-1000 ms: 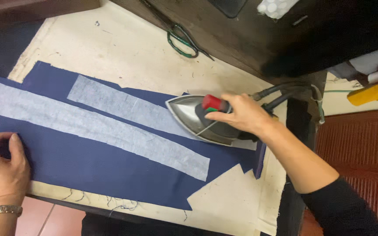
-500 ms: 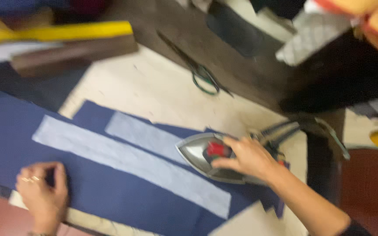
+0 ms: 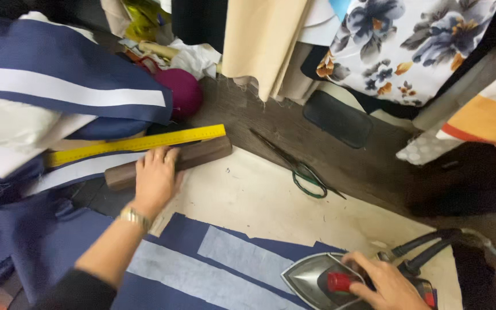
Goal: The person aligns strips of white interfacing onto blue fabric and presses them with a steam iron on a worktable.
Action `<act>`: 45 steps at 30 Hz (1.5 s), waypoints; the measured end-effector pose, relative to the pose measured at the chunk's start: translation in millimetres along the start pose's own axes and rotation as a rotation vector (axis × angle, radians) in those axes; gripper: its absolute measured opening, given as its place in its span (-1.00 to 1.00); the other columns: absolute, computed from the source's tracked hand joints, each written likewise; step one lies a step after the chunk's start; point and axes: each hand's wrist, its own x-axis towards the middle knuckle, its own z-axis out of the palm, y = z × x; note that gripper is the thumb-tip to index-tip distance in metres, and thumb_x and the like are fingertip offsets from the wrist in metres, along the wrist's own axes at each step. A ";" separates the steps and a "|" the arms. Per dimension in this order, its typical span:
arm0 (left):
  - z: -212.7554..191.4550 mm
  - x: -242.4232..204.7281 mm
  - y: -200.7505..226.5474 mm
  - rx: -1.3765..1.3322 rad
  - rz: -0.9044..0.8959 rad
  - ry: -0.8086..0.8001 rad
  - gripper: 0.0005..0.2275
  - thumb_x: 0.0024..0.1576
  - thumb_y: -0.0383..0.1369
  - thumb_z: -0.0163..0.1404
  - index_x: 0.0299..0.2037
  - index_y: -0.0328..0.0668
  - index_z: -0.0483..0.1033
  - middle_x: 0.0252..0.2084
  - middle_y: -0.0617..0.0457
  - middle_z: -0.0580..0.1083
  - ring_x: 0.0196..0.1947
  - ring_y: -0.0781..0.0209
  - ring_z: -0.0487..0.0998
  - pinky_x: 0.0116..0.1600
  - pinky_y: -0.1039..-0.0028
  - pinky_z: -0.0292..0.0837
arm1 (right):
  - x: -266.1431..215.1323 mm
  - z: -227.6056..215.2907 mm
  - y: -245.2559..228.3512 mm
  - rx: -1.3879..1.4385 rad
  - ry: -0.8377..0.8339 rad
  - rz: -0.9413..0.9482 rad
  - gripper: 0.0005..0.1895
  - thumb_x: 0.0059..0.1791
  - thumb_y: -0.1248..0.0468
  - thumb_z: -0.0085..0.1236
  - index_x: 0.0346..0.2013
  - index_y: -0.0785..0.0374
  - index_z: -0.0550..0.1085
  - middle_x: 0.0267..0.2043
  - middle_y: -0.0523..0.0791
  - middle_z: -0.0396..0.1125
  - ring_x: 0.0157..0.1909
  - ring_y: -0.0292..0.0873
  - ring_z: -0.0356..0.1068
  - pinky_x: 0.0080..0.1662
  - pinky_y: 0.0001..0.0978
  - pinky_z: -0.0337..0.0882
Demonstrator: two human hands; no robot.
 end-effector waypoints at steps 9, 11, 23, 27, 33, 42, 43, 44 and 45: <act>37.4 25.8 -46.6 -0.067 0.061 -0.412 -0.46 -0.08 -0.11 0.14 0.10 -0.15 0.40 -0.01 -0.23 0.49 -0.04 -0.22 0.49 -0.04 0.10 0.42 | -6.3 9.5 1.9 -0.009 0.257 -0.129 -0.64 -0.07 -0.09 -0.17 -0.16 -0.01 0.42 -0.43 -0.23 0.41 -0.34 -0.09 0.42 -0.25 -0.23 0.29; 16.6 15.9 -37.6 0.010 0.016 -0.312 -0.46 -0.06 0.07 0.17 -0.02 -0.13 0.49 -0.12 -0.18 0.54 -0.14 -0.22 0.53 -0.18 0.11 0.42 | -5.4 6.5 -1.5 0.054 0.376 -0.341 -0.67 -0.03 -0.03 -0.13 -0.22 0.11 0.44 -0.47 -0.24 0.36 -0.44 -0.18 0.36 -0.32 -0.30 0.25; -109.6 -206.4 137.8 -0.063 0.327 -0.524 -0.39 -0.33 0.16 0.16 -0.01 0.39 0.38 -0.32 0.21 0.52 -0.23 0.09 0.55 -0.11 0.28 0.48 | -127.1 45.4 -67.9 0.065 0.666 -0.930 -0.32 -0.06 -0.08 0.08 0.14 0.39 0.28 0.18 0.12 0.24 0.24 0.15 0.27 0.29 0.04 0.27; -70.3 -270.4 257.1 -0.205 0.524 -0.916 -0.40 -0.26 0.03 0.30 0.02 0.41 0.32 -0.11 0.25 0.44 -0.10 0.09 0.47 -0.10 0.21 0.43 | -152.8 124.7 -20.3 -0.264 0.399 -0.721 -0.15 -0.28 0.04 0.37 0.17 0.34 0.26 0.19 0.07 0.20 0.14 0.09 0.22 0.12 -0.05 0.19; -73.8 -296.5 413.2 -0.589 0.710 -0.600 -0.54 -0.26 -0.14 0.34 -0.29 -0.16 0.39 -0.30 -0.08 0.44 -0.32 -0.13 0.41 -0.25 0.12 0.33 | -210.8 170.6 114.3 -0.115 0.282 -0.422 -0.40 -0.22 -0.07 0.35 -0.15 0.25 0.31 -0.17 0.00 0.28 -0.16 0.10 0.29 -0.13 -0.08 0.26; -80.1 -278.5 406.3 -0.898 0.450 -0.242 -0.89 0.13 -0.31 -0.03 -0.23 -0.08 0.50 -0.23 0.11 0.51 -0.21 0.15 0.50 -0.06 0.36 0.33 | -211.1 153.1 232.9 0.201 0.688 0.482 -0.31 -0.30 -0.23 0.20 -0.04 0.06 0.31 -0.10 -0.13 0.40 -0.06 0.06 0.41 -0.17 -0.06 0.36; -80.5 -280.2 400.3 -0.867 0.396 -0.249 -0.89 0.11 -0.31 -0.02 -0.24 -0.08 0.50 -0.23 0.14 0.53 -0.22 0.17 0.51 -0.06 0.39 0.34 | -199.5 145.0 228.5 0.239 0.730 0.472 -0.31 -0.25 -0.20 0.16 0.03 0.09 0.32 -0.05 -0.15 0.40 -0.02 -0.01 0.41 -0.15 -0.14 0.37; -80.8 -281.7 393.9 -0.836 0.342 -0.256 -0.89 0.09 -0.32 -0.01 -0.24 -0.08 0.51 -0.24 0.16 0.54 -0.22 0.20 0.53 -0.05 0.42 0.35 | -187.7 136.9 223.4 0.277 0.771 0.462 -0.31 -0.21 -0.16 0.12 0.09 0.12 0.32 0.01 -0.17 0.39 0.01 -0.07 0.40 -0.12 -0.21 0.38; -75.3 -287.1 386.0 -0.831 0.336 -0.252 -0.89 0.09 -0.32 -0.01 -0.24 -0.08 0.51 -0.24 0.16 0.54 -0.22 0.20 0.53 -0.05 0.42 0.35 | -175.3 133.8 218.3 0.276 0.770 0.453 -0.31 -0.21 -0.16 0.12 0.09 0.12 0.32 0.01 -0.17 0.39 0.01 -0.07 0.40 -0.12 -0.21 0.38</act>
